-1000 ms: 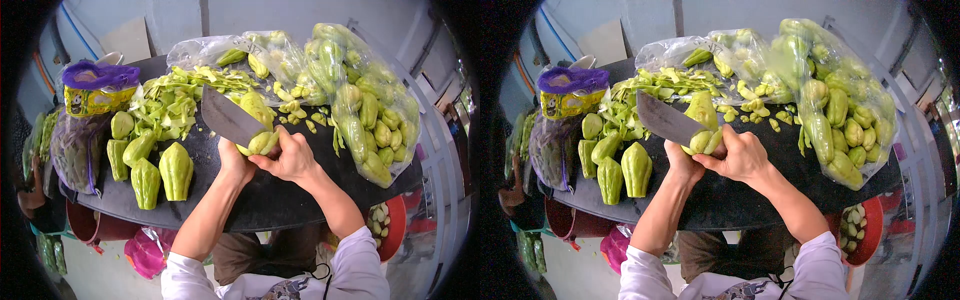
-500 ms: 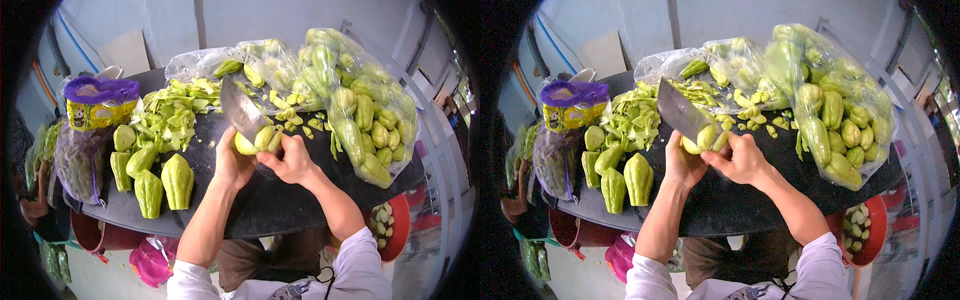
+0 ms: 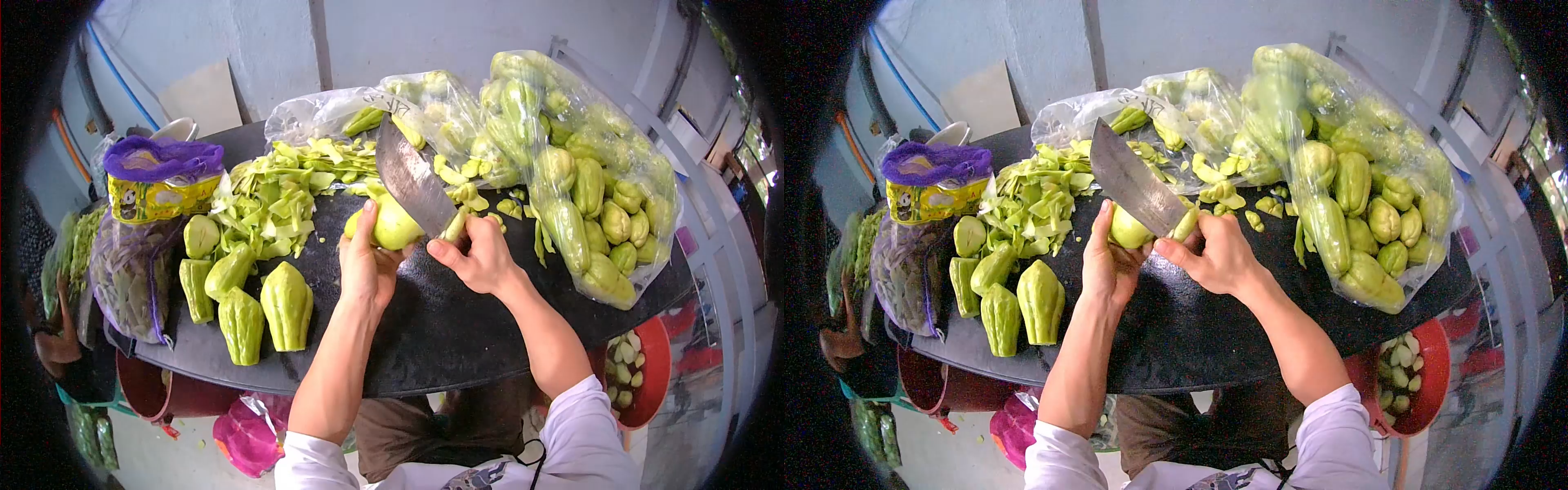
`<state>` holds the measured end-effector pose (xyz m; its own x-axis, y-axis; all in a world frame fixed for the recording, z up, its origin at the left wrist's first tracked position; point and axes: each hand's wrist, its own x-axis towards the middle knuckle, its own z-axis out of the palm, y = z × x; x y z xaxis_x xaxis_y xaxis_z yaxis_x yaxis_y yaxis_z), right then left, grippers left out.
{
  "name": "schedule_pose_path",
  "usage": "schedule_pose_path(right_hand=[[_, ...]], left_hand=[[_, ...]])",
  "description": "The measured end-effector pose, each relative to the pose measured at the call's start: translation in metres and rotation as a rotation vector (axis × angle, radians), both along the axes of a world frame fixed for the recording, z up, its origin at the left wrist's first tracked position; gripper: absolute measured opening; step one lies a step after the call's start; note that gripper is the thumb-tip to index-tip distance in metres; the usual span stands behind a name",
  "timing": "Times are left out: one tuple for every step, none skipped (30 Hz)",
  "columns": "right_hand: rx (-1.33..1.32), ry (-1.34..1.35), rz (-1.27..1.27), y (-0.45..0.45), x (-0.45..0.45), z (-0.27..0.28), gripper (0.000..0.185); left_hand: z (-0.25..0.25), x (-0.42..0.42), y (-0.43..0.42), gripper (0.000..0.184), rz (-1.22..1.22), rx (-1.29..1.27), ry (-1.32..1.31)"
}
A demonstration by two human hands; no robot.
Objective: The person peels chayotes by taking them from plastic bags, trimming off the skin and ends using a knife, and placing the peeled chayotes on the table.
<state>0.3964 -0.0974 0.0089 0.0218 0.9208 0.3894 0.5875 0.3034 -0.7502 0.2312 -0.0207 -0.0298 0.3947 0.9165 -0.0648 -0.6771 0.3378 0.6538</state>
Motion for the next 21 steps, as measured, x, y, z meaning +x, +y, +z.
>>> schedule_pose_path(right_hand=[[0.032,0.011,-0.012,0.001,0.000,-0.002,0.052],[0.067,0.023,-0.021,0.003,-0.001,-0.004,0.055],[0.070,0.026,-0.015,0.005,-0.002,-0.006,0.055],[0.031,0.060,-0.061,0.007,-0.001,-0.008,0.055],[-0.007,0.096,-0.110,0.008,0.001,-0.011,0.055],[0.005,0.059,-0.124,0.010,0.005,-0.017,0.056],[0.009,0.062,-0.127,0.014,0.010,-0.023,0.056],[-0.056,0.129,-0.143,0.018,0.014,-0.029,0.054],[-0.119,0.197,-0.158,0.019,0.012,-0.025,0.053],[-0.088,0.164,-0.169,0.016,0.008,-0.021,0.048],[-0.084,0.171,-0.165,0.015,0.004,-0.017,0.048],[-0.073,0.112,-0.168,0.014,0.000,-0.014,0.046],[-0.061,0.054,-0.172,0.012,-0.003,-0.012,0.044],[-0.125,0.116,-0.164,0.011,-0.007,-0.008,0.046],[-0.122,0.124,-0.160,0.010,-0.009,-0.011,0.046],[-0.070,0.126,-0.140,0.010,-0.010,-0.014,0.051],[-0.019,0.127,-0.121,0.010,-0.011,-0.017,0.058],[-0.068,0.124,-0.087,0.012,-0.011,-0.017,0.070],[-0.068,0.131,-0.087,0.010,-0.013,-0.016,0.070],[-0.104,0.138,-0.040,0.008,-0.016,-0.014,0.073],[-0.137,0.145,0.006,0.008,-0.020,-0.011,0.075]], left_hand=[[0.000,0.000,0.001,0.046,0.044,-0.001,0.008],[0.000,-0.001,0.001,0.047,0.093,0.000,0.017],[-0.001,-0.004,0.002,0.047,0.098,0.003,0.019],[-0.002,-0.008,0.004,0.050,0.059,0.012,-0.030],[-0.002,-0.010,0.004,0.053,0.015,0.020,-0.080],[0.009,-0.008,-0.003,0.056,0.042,-0.019,-0.134],[0.009,-0.008,-0.003,0.056,0.039,-0.015,-0.132],[0.009,-0.009,-0.003,0.056,0.035,-0.018,-0.193],[0.009,-0.010,-0.002,0.057,0.032,-0.020,-0.254],[0.004,-0.012,0.000,0.059,0.046,-0.028,-0.302],[0.004,-0.013,0.002,0.059,0.048,-0.023,-0.296],[0.004,-0.013,0.003,0.060,0.071,-0.100,-0.329],[0.005,-0.013,0.003,0.060,0.092,-0.177,-0.362],[0.007,-0.011,0.003,0.059,0.190,-0.225,-0.317],[0.004,-0.013,0.006,0.054,0.155,-0.249,-0.396],[0.001,-0.014,0.007,0.052,0.163,-0.234,-0.386],[-0.001,-0.015,0.008,0.049,0.170,-0.219,-0.377],[-0.003,-0.016,0.010,0.049,0.172,-0.216,-0.371],[-0.008,-0.017,0.013,0.049,0.160,-0.224,-0.392],[-0.010,-0.017,0.016,0.049,0.147,-0.232,-0.414],[-0.011,-0.017,0.016,0.049,0.145,-0.230,-0.410]])
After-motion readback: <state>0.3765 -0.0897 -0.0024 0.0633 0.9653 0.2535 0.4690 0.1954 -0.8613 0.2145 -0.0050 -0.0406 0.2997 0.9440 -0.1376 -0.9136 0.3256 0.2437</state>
